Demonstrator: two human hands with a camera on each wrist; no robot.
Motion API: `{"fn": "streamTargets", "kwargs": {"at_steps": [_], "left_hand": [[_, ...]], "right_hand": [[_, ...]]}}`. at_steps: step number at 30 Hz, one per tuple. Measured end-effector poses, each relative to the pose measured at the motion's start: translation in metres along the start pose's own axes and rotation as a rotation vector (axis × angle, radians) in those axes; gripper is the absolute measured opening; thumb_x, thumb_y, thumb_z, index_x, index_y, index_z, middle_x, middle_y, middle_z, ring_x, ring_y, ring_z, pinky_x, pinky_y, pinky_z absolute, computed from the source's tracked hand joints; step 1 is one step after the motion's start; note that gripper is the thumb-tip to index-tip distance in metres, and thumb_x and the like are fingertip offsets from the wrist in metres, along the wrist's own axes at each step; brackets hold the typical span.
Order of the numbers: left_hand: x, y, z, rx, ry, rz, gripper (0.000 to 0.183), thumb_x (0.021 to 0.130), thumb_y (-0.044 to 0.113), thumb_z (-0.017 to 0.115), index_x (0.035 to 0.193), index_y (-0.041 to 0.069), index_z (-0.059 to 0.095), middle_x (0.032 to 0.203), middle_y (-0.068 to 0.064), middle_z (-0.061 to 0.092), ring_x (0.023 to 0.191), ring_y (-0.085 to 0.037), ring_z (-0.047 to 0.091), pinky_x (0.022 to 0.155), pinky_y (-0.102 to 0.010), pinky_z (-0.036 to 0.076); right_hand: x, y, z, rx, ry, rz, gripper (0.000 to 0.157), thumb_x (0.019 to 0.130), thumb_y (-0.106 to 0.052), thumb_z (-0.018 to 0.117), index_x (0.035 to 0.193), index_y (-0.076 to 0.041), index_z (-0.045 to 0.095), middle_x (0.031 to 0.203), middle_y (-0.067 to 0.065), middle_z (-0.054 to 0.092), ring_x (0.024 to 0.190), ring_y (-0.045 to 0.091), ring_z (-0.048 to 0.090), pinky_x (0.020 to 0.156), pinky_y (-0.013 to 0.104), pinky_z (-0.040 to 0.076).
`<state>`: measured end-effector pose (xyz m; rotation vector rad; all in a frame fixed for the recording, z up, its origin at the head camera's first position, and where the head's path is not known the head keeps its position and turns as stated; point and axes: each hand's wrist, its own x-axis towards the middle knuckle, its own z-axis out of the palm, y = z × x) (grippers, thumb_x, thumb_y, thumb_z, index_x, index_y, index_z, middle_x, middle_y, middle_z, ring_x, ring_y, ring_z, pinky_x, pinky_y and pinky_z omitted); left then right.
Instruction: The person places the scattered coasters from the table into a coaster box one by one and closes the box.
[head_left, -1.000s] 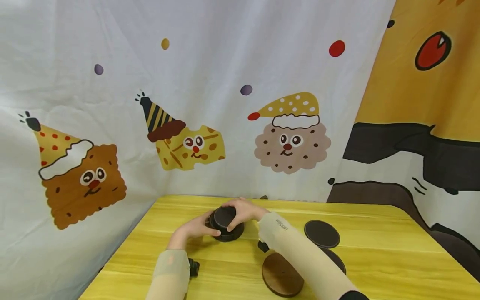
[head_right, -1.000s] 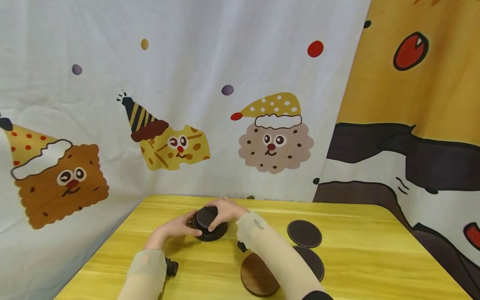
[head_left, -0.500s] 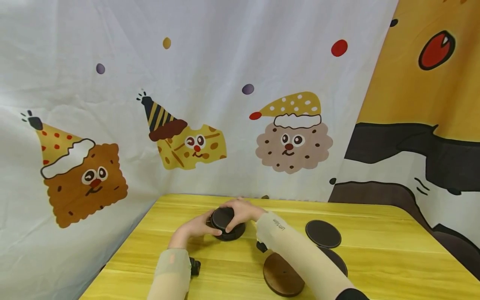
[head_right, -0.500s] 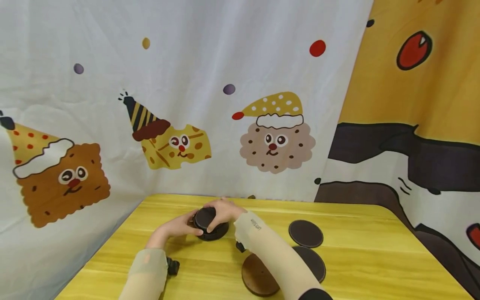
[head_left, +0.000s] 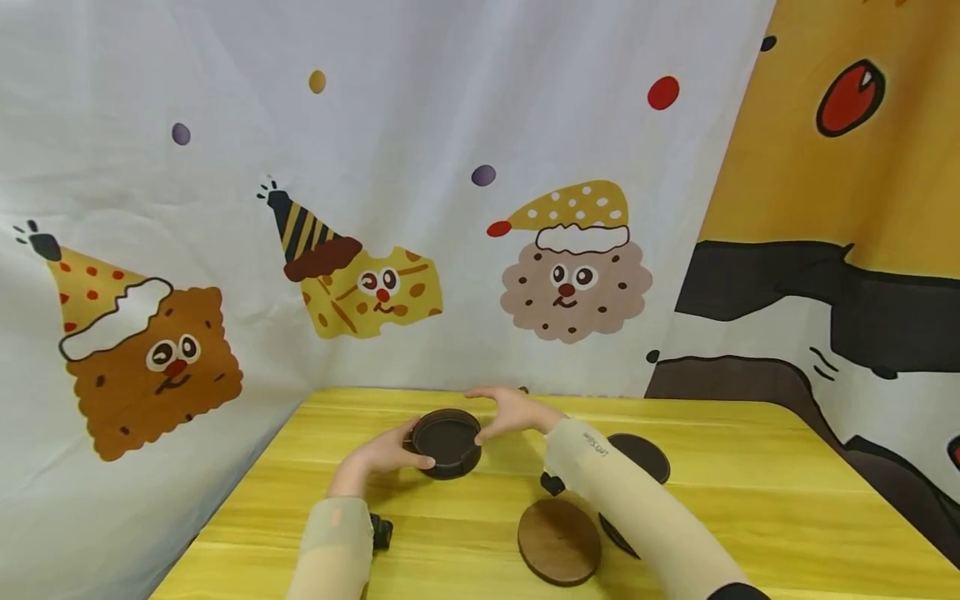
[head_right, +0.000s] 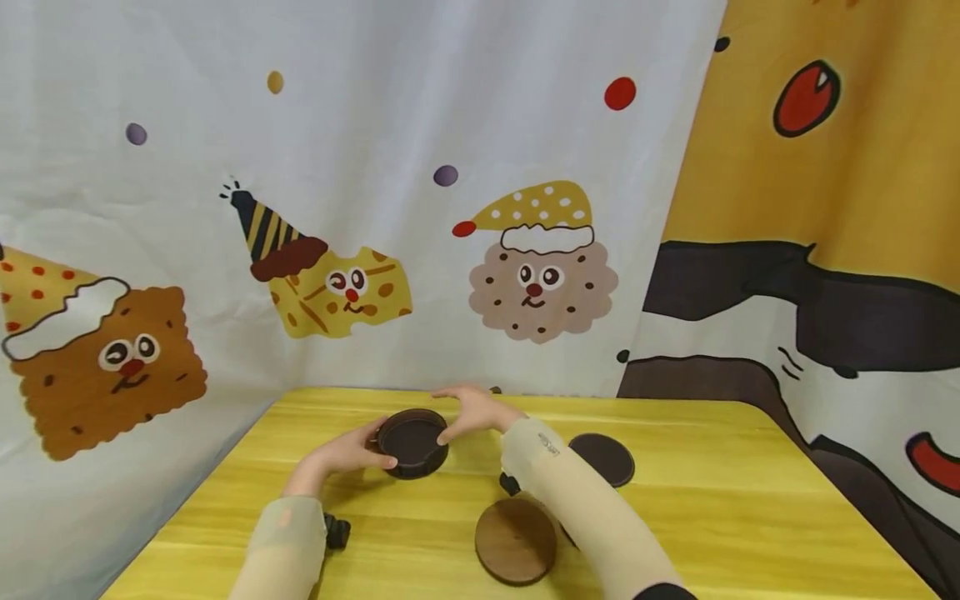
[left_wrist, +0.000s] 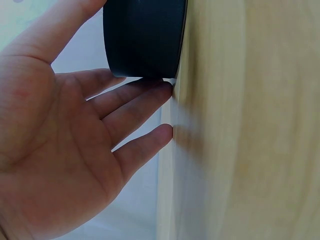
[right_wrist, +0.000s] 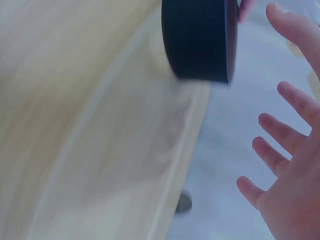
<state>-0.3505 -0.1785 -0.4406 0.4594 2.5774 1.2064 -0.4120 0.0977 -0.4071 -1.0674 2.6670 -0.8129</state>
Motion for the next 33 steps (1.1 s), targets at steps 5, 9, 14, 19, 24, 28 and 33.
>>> {"fn": "streamTargets", "kwargs": {"at_steps": [5,9,14,19,24,28,33], "left_hand": [[-0.002,0.001,-0.001,-0.001,0.002,0.006,0.097,0.083,0.028,0.079,0.153,-0.003,0.02,0.149,-0.027,0.032,0.134,-0.046,0.034,0.103,-0.06,0.032],[-0.005,0.003,-0.002,0.012,-0.003,-0.009,0.097,0.083,0.029,0.078,0.153,-0.002,0.019,0.15,-0.028,0.03,0.135,-0.047,0.032,0.103,-0.06,0.031],[-0.005,0.006,-0.001,0.003,-0.01,-0.016,0.097,0.084,0.029,0.078,0.154,-0.002,0.018,0.151,-0.028,0.028,0.136,-0.047,0.03,0.103,-0.061,0.03],[-0.003,0.005,0.0,-0.013,-0.019,0.01,0.095,0.085,0.027,0.077,0.153,-0.003,0.018,0.15,-0.028,0.031,0.135,-0.047,0.031,0.103,-0.061,0.03],[-0.003,0.004,0.0,-0.034,-0.026,0.028,0.096,0.084,0.025,0.078,0.153,-0.005,0.017,0.148,-0.031,0.031,0.134,-0.048,0.033,0.103,-0.061,0.031],[-0.002,0.002,0.001,-0.045,-0.026,0.018,0.097,0.084,0.024,0.078,0.153,-0.006,0.015,0.149,-0.031,0.03,0.134,-0.048,0.032,0.104,-0.061,0.03],[-0.001,0.003,0.002,-0.031,-0.023,0.011,0.098,0.084,0.024,0.078,0.153,-0.006,0.014,0.149,-0.031,0.03,0.134,-0.048,0.032,0.104,-0.06,0.03]], "right_hand": [[-0.039,0.026,-0.029,0.08,0.066,-0.012,0.082,0.074,-0.028,0.084,0.145,-0.014,0.047,0.148,0.011,0.042,0.136,0.035,0.036,0.105,0.057,0.032],[-0.076,0.045,-0.05,0.124,0.115,0.026,0.082,0.075,-0.034,0.083,0.146,-0.016,0.046,0.151,0.013,0.038,0.137,0.038,0.032,0.104,0.061,0.032],[-0.128,0.07,-0.07,0.173,0.173,0.123,0.084,0.076,-0.035,0.083,0.148,-0.018,0.043,0.153,0.013,0.035,0.138,0.042,0.028,0.101,0.064,0.032],[-0.178,0.102,-0.077,0.239,0.161,0.163,0.085,0.079,-0.025,0.081,0.15,-0.01,0.037,0.154,0.019,0.03,0.139,0.049,0.02,0.101,0.069,0.025],[-0.217,0.127,-0.075,0.306,0.048,0.254,0.096,0.079,-0.02,0.08,0.154,-0.002,0.023,0.155,0.028,0.017,0.14,0.053,0.009,0.103,0.072,0.017],[-0.236,0.14,-0.07,0.339,0.032,0.263,0.105,0.074,-0.016,0.083,0.153,0.003,0.018,0.154,0.033,0.013,0.14,0.053,0.006,0.105,0.07,0.013],[-0.244,0.143,-0.061,0.332,0.025,0.269,0.111,0.068,-0.012,0.085,0.153,0.003,0.016,0.154,0.033,0.012,0.139,0.054,0.006,0.105,0.069,0.014]]}}
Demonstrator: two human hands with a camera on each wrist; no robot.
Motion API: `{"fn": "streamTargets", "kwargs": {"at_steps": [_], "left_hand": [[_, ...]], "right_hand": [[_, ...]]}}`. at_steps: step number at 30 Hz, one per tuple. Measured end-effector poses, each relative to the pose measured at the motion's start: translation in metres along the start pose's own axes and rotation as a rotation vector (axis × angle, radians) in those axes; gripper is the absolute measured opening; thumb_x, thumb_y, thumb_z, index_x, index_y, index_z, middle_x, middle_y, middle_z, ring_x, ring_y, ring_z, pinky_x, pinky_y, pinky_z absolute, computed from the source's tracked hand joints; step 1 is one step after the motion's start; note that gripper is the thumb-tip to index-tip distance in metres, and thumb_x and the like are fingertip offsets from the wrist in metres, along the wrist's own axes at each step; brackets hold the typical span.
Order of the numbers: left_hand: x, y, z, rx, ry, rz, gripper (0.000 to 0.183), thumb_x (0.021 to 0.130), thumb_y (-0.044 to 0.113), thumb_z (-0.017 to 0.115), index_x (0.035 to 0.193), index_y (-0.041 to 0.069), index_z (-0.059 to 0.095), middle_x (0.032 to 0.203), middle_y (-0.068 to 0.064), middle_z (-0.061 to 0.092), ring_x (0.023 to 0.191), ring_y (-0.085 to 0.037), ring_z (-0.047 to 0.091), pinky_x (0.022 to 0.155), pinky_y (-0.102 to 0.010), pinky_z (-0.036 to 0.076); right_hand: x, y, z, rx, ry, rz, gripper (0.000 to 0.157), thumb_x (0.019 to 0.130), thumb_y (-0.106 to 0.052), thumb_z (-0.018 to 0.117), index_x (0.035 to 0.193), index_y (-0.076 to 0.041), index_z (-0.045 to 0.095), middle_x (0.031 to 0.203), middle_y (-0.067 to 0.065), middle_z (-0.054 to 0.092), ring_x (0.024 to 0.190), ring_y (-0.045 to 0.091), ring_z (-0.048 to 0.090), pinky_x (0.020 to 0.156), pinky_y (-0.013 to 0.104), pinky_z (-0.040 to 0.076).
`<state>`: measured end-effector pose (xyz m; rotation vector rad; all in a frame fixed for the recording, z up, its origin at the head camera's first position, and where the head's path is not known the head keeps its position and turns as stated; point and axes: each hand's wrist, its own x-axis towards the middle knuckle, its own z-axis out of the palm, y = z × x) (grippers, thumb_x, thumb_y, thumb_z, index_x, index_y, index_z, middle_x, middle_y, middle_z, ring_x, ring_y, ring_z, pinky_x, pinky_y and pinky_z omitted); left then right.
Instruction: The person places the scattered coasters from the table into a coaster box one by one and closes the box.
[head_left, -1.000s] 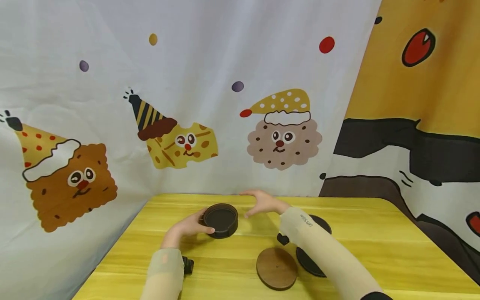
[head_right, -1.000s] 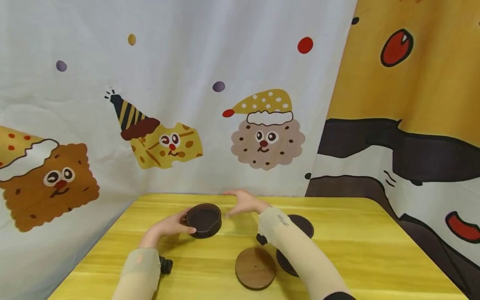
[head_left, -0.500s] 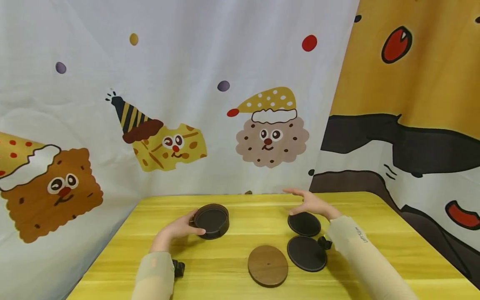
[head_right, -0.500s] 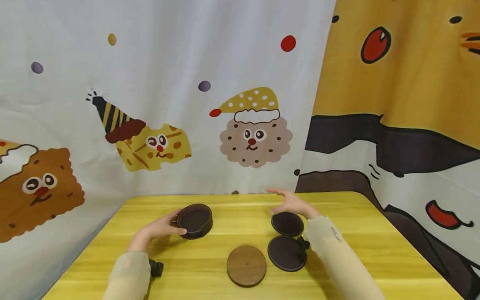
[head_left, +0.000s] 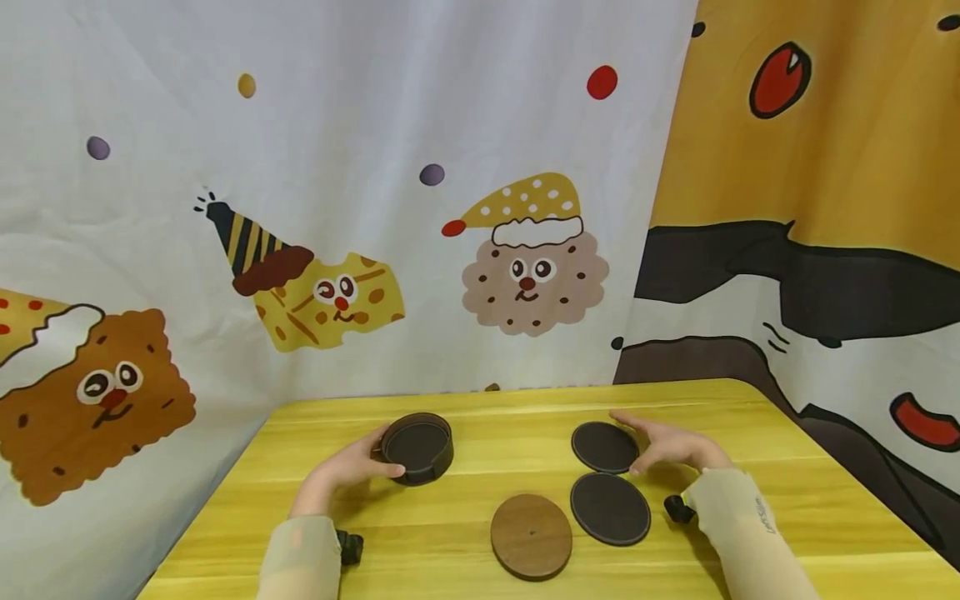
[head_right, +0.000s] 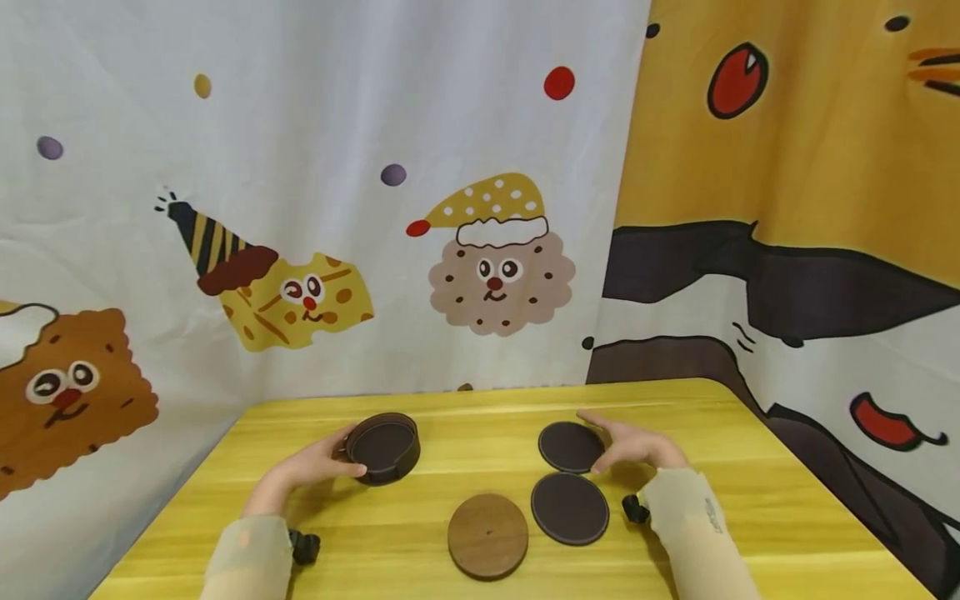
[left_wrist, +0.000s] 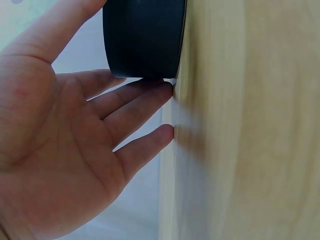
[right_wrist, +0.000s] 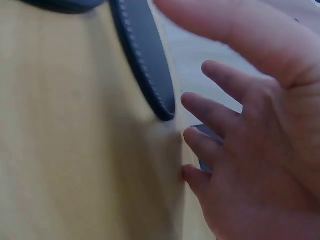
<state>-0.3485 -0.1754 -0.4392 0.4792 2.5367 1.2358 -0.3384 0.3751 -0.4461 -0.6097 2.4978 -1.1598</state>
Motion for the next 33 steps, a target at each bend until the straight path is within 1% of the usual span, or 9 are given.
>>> {"fn": "streamTargets", "kwargs": {"at_steps": [6,12,15,20,24,26,28,31,33], "left_hand": [[-0.002,0.001,-0.002,-0.002,0.0,0.004,0.098,0.084,0.025,0.078,0.152,-0.006,0.014,0.147,-0.032,0.032,0.131,-0.048,0.036,0.102,-0.059,0.034],[0.0,0.001,-0.003,-0.013,-0.013,0.03,0.095,0.085,0.024,0.077,0.152,-0.005,0.017,0.147,-0.031,0.034,0.133,-0.047,0.035,0.102,-0.059,0.033],[0.0,0.001,-0.002,-0.006,-0.006,0.023,0.095,0.085,0.023,0.077,0.152,-0.006,0.017,0.146,-0.031,0.035,0.132,-0.047,0.036,0.102,-0.059,0.034],[-0.001,0.003,0.0,-0.012,-0.006,0.017,0.095,0.085,0.022,0.077,0.152,-0.007,0.017,0.146,-0.031,0.035,0.131,-0.047,0.037,0.102,-0.059,0.034],[-0.002,0.004,0.0,-0.026,-0.016,0.026,0.096,0.085,0.022,0.077,0.152,-0.008,0.015,0.146,-0.032,0.034,0.132,-0.047,0.036,0.102,-0.059,0.033],[-0.002,0.004,0.0,-0.029,-0.016,0.027,0.096,0.085,0.022,0.077,0.152,-0.008,0.015,0.147,-0.032,0.033,0.132,-0.048,0.035,0.102,-0.059,0.033],[-0.002,0.004,0.001,-0.025,-0.013,0.025,0.097,0.085,0.023,0.077,0.152,-0.008,0.014,0.146,-0.032,0.033,0.132,-0.048,0.035,0.102,-0.059,0.033],[-0.002,0.004,0.0,-0.02,-0.004,0.02,0.097,0.084,0.024,0.078,0.152,-0.007,0.015,0.146,-0.032,0.034,0.132,-0.048,0.035,0.103,-0.06,0.033],[-0.002,0.003,0.0,-0.017,-0.001,0.019,0.098,0.084,0.024,0.078,0.152,-0.007,0.015,0.147,-0.032,0.033,0.133,-0.048,0.034,0.103,-0.06,0.032]], "right_hand": [[0.008,-0.002,0.01,-0.031,-0.01,0.018,0.112,0.066,-0.005,0.085,0.154,0.002,0.016,0.153,0.034,0.01,0.138,0.051,0.013,0.104,0.06,0.025],[0.011,-0.002,0.012,-0.113,0.014,0.006,0.112,0.067,-0.013,0.087,0.153,0.001,0.018,0.151,0.037,0.015,0.135,0.056,0.017,0.103,0.067,0.022],[0.012,-0.001,0.014,-0.125,0.03,0.012,0.111,0.067,-0.016,0.088,0.153,0.001,0.02,0.151,0.038,0.014,0.135,0.058,0.012,0.101,0.071,0.02],[0.015,0.0,0.018,-0.114,0.059,0.06,0.112,0.066,-0.02,0.089,0.155,-0.005,0.022,0.152,0.038,0.008,0.137,0.058,0.0,0.1,0.075,0.014],[0.015,0.002,0.021,-0.111,0.072,0.065,0.112,0.066,-0.02,0.09,0.155,-0.006,0.023,0.152,0.038,0.007,0.137,0.058,-0.001,0.099,0.075,0.015],[0.016,0.002,0.021,-0.116,0.075,0.05,0.11,0.066,-0.02,0.089,0.154,-0.005,0.025,0.151,0.038,0.01,0.137,0.058,0.002,0.099,0.074,0.017],[0.016,0.003,0.021,-0.129,0.075,0.017,0.107,0.066,-0.02,0.089,0.152,-0.002,0.028,0.15,0.037,0.016,0.136,0.058,0.01,0.1,0.072,0.021],[0.017,0.003,0.021,-0.159,0.078,-0.027,0.099,0.067,-0.021,0.089,0.148,0.001,0.036,0.148,0.037,0.023,0.133,0.057,0.02,0.099,0.068,0.026],[0.017,0.003,0.02,-0.177,0.082,-0.041,0.095,0.066,-0.022,0.089,0.145,0.001,0.041,0.147,0.036,0.025,0.131,0.057,0.024,0.099,0.067,0.028]]}}
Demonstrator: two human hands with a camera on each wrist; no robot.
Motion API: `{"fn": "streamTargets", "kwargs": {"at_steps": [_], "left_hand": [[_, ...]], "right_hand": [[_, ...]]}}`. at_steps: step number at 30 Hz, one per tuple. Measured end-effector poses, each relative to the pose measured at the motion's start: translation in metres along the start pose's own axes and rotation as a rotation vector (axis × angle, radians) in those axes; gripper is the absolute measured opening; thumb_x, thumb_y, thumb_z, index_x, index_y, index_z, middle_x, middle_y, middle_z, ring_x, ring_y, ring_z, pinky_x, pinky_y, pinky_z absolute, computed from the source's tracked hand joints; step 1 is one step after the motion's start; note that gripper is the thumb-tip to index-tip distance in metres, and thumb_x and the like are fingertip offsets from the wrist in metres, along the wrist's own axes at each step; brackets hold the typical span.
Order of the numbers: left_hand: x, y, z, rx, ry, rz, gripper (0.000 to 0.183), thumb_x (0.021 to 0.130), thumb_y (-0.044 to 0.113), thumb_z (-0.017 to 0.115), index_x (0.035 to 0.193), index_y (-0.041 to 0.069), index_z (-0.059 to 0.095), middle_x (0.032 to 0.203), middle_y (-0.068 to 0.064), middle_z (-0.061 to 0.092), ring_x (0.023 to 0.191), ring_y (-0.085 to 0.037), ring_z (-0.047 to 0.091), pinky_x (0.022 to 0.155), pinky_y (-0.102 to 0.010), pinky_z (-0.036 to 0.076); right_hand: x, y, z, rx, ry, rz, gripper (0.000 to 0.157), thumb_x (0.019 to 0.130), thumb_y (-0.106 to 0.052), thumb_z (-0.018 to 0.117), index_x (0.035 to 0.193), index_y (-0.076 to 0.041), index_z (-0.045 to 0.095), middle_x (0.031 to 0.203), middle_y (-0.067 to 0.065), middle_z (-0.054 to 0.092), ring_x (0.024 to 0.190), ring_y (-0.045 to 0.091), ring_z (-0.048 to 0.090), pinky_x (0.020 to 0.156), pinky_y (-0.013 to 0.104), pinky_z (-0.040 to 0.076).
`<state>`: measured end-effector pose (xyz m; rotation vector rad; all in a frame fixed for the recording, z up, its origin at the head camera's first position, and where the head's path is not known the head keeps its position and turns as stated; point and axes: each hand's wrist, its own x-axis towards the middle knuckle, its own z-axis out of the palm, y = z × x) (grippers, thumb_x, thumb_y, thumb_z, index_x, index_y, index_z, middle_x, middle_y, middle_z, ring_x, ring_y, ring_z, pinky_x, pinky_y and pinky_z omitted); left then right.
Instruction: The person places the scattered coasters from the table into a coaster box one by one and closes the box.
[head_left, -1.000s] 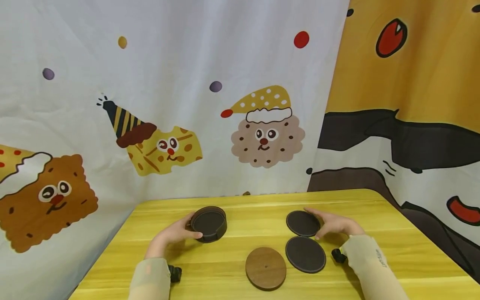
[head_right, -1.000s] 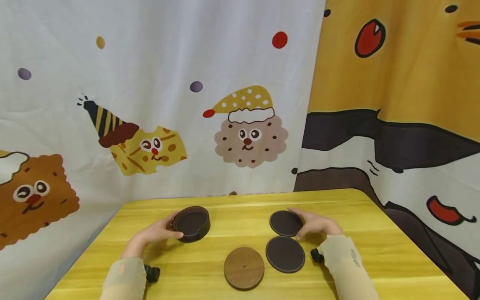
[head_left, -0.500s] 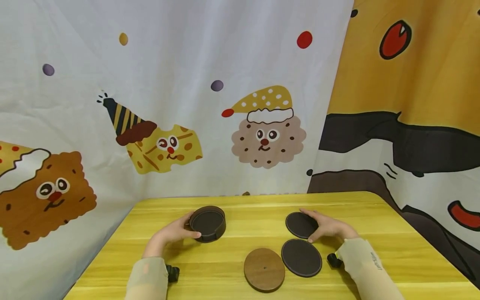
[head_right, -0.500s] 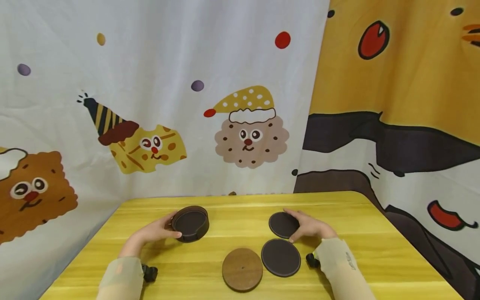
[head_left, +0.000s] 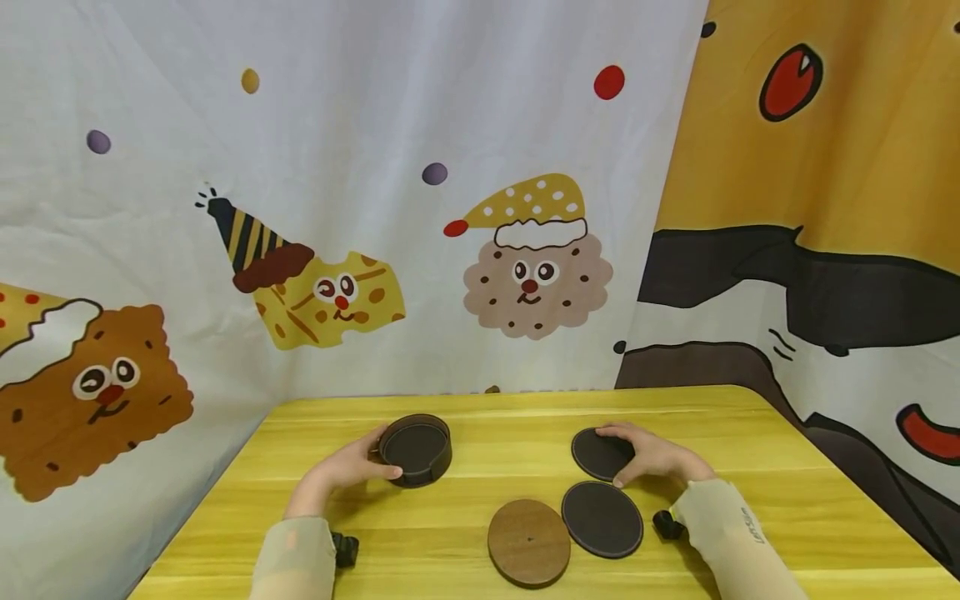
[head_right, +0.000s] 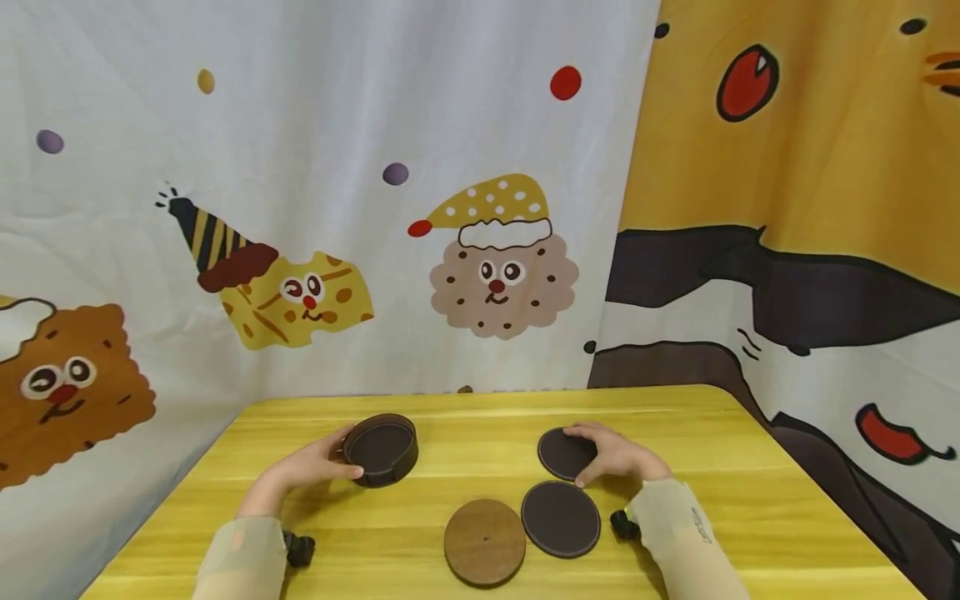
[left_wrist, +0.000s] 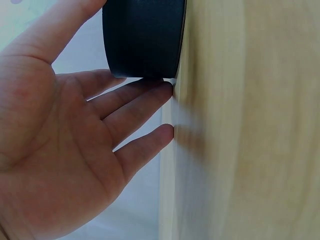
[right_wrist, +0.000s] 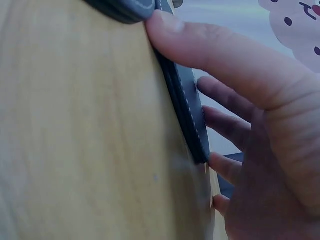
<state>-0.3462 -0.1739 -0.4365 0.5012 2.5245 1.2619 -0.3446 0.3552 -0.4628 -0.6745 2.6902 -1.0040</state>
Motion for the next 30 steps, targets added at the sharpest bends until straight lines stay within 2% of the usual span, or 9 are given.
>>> {"fn": "streamTargets", "kwargs": {"at_steps": [5,10,16,20,30], "left_hand": [[0.001,0.0,0.0,0.003,0.0,0.003,0.099,0.084,0.025,0.078,0.152,-0.007,0.014,0.147,-0.032,0.032,0.134,-0.048,0.033,0.103,-0.06,0.031],[0.002,0.001,0.001,0.0,-0.003,0.001,0.098,0.084,0.024,0.078,0.152,-0.007,0.014,0.148,-0.032,0.031,0.134,-0.048,0.033,0.103,-0.06,0.031],[0.001,0.002,-0.001,0.009,0.001,-0.002,0.097,0.085,0.022,0.077,0.152,-0.008,0.014,0.147,-0.032,0.032,0.133,-0.048,0.034,0.102,-0.059,0.033],[0.0,0.001,-0.001,0.017,-0.001,-0.004,0.098,0.084,0.024,0.078,0.152,-0.007,0.014,0.148,-0.032,0.03,0.134,-0.048,0.032,0.103,-0.06,0.032],[-0.002,-0.001,0.0,0.027,0.002,-0.018,0.101,0.084,0.026,0.078,0.152,-0.008,0.01,0.149,-0.034,0.028,0.133,-0.049,0.033,0.102,-0.06,0.033]], "right_hand": [[-0.002,-0.003,-0.002,-0.01,0.015,0.001,0.089,0.066,-0.023,0.089,0.142,0.0,0.047,0.147,0.037,0.024,0.132,0.058,0.022,0.099,0.068,0.028],[-0.004,-0.002,-0.002,-0.028,0.044,-0.009,0.09,0.064,-0.025,0.088,0.141,0.0,0.048,0.146,0.036,0.028,0.131,0.057,0.026,0.098,0.066,0.031],[-0.001,-0.001,-0.003,-0.003,0.099,0.0,0.088,0.063,-0.023,0.088,0.141,-0.006,0.05,0.147,0.031,0.032,0.13,0.051,0.033,0.098,0.06,0.035],[-0.001,-0.001,-0.005,0.032,0.131,-0.009,0.087,0.064,-0.023,0.088,0.141,-0.008,0.051,0.149,0.029,0.031,0.132,0.05,0.032,0.097,0.057,0.035],[0.008,-0.02,-0.021,0.063,0.127,-0.079,0.084,0.068,-0.025,0.086,0.142,-0.008,0.05,0.147,0.027,0.035,0.131,0.047,0.035,0.098,0.06,0.035]]}}
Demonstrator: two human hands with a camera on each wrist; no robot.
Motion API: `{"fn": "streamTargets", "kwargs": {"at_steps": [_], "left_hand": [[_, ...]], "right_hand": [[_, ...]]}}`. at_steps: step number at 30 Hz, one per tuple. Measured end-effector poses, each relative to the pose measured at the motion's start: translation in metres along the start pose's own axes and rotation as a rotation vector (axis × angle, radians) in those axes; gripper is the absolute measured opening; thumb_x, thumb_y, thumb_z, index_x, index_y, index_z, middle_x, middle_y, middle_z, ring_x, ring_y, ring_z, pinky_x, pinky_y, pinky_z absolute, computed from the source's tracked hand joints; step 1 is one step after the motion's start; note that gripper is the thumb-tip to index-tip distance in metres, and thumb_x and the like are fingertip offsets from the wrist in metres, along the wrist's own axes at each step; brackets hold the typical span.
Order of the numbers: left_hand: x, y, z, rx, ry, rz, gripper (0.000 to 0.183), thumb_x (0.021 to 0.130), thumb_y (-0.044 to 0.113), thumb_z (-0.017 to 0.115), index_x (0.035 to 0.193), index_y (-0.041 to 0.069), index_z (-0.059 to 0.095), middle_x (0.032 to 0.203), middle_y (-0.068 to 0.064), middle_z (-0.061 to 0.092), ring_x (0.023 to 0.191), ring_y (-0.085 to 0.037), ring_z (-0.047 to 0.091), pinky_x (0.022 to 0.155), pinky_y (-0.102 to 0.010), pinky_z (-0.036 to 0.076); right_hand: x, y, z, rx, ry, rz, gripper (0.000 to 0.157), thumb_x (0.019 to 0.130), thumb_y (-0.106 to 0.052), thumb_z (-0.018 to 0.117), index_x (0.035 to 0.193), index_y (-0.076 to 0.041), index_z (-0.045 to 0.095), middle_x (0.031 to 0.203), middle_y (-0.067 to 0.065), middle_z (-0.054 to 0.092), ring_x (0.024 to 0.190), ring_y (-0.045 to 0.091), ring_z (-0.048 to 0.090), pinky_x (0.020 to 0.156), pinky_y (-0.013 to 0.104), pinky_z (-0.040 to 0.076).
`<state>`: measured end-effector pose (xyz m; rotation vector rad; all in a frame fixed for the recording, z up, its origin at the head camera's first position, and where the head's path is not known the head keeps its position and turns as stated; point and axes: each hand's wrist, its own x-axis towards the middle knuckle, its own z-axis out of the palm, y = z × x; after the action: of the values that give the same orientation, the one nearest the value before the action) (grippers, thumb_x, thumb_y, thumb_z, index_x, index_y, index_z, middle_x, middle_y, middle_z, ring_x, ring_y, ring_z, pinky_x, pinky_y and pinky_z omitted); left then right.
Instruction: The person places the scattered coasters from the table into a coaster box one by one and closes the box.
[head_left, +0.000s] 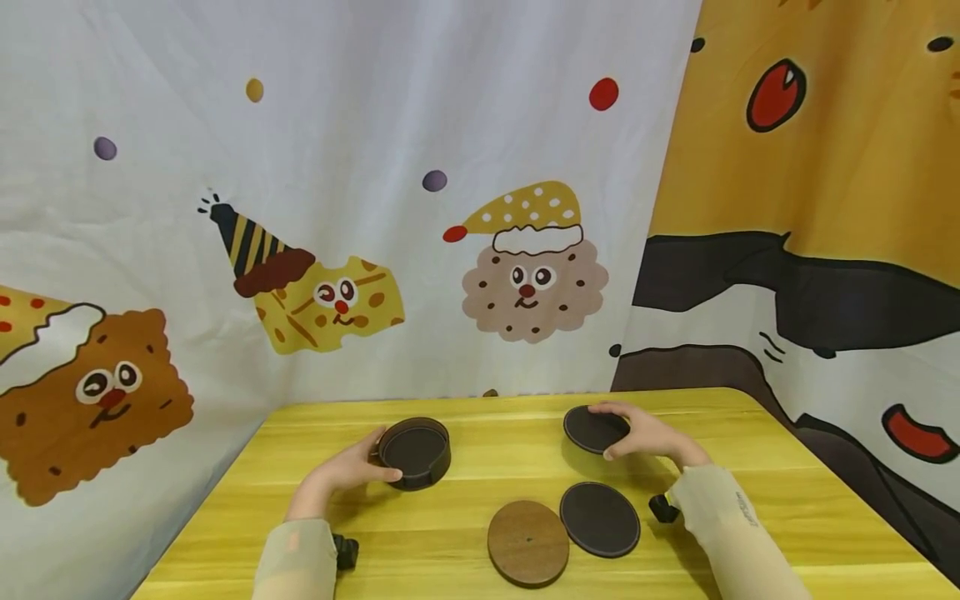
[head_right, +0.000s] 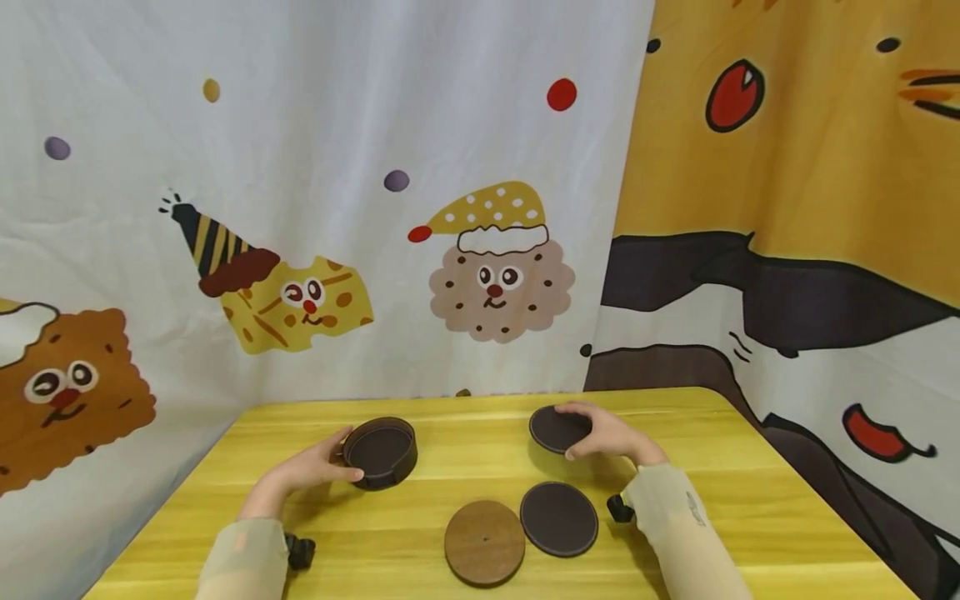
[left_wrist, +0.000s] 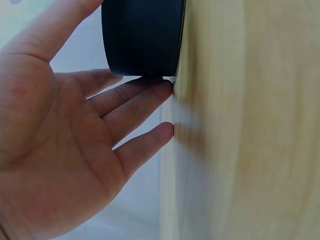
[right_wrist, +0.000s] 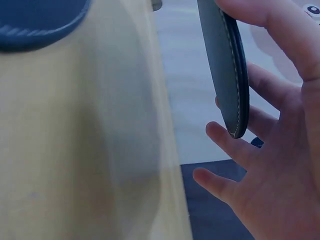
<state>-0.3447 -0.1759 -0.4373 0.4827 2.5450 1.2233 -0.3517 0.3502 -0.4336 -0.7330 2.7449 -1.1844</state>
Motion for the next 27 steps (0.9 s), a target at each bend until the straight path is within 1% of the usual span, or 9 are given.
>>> {"fn": "streamTargets", "kwargs": {"at_steps": [3,8,13,17,22,27], "left_hand": [[0.0,-0.001,-0.001,-0.009,-0.003,0.004,0.1,0.084,0.024,0.078,0.152,-0.008,0.012,0.148,-0.034,0.029,0.133,-0.049,0.033,0.102,-0.06,0.033],[0.0,-0.001,-0.001,-0.005,-0.004,0.012,0.098,0.084,0.025,0.078,0.152,-0.008,0.014,0.148,-0.033,0.03,0.133,-0.05,0.033,0.102,-0.061,0.032],[0.001,-0.001,-0.001,-0.01,-0.011,0.026,0.098,0.085,0.025,0.077,0.152,-0.008,0.015,0.148,-0.033,0.029,0.133,-0.05,0.032,0.102,-0.06,0.032],[0.0,0.0,-0.001,-0.009,-0.009,0.025,0.098,0.084,0.026,0.078,0.152,-0.008,0.015,0.148,-0.033,0.03,0.133,-0.05,0.032,0.102,-0.06,0.032],[0.0,-0.002,-0.002,-0.025,-0.006,0.03,0.098,0.084,0.026,0.078,0.152,-0.006,0.016,0.148,-0.032,0.031,0.133,-0.049,0.033,0.102,-0.06,0.033],[0.001,-0.004,0.0,-0.034,-0.011,0.03,0.097,0.084,0.025,0.078,0.153,-0.004,0.016,0.148,-0.031,0.031,0.132,-0.048,0.034,0.1,-0.06,0.035]], "right_hand": [[0.005,-0.007,-0.005,-0.014,0.004,-0.02,0.081,0.068,-0.025,0.085,0.14,-0.006,0.052,0.148,0.028,0.034,0.133,0.049,0.031,0.099,0.062,0.034],[0.013,-0.02,-0.013,-0.038,0.012,-0.025,0.078,0.068,-0.027,0.085,0.138,-0.006,0.055,0.149,0.026,0.033,0.136,0.049,0.027,0.102,0.063,0.031],[0.022,-0.039,-0.024,-0.085,0.006,-0.034,0.078,0.069,-0.029,0.085,0.138,-0.006,0.056,0.149,0.024,0.034,0.136,0.048,0.028,0.102,0.062,0.03],[0.033,-0.053,-0.029,-0.088,-0.005,-0.059,0.079,0.069,-0.029,0.085,0.139,-0.007,0.054,0.15,0.024,0.033,0.136,0.046,0.029,0.103,0.062,0.03],[0.045,-0.063,-0.024,-0.07,-0.037,-0.085,0.078,0.072,-0.028,0.084,0.141,-0.009,0.052,0.152,0.023,0.031,0.138,0.044,0.026,0.103,0.061,0.031],[0.057,-0.07,-0.008,-0.044,-0.075,-0.112,0.078,0.074,-0.026,0.084,0.142,-0.008,0.051,0.151,0.022,0.031,0.138,0.044,0.026,0.103,0.06,0.032]]}}
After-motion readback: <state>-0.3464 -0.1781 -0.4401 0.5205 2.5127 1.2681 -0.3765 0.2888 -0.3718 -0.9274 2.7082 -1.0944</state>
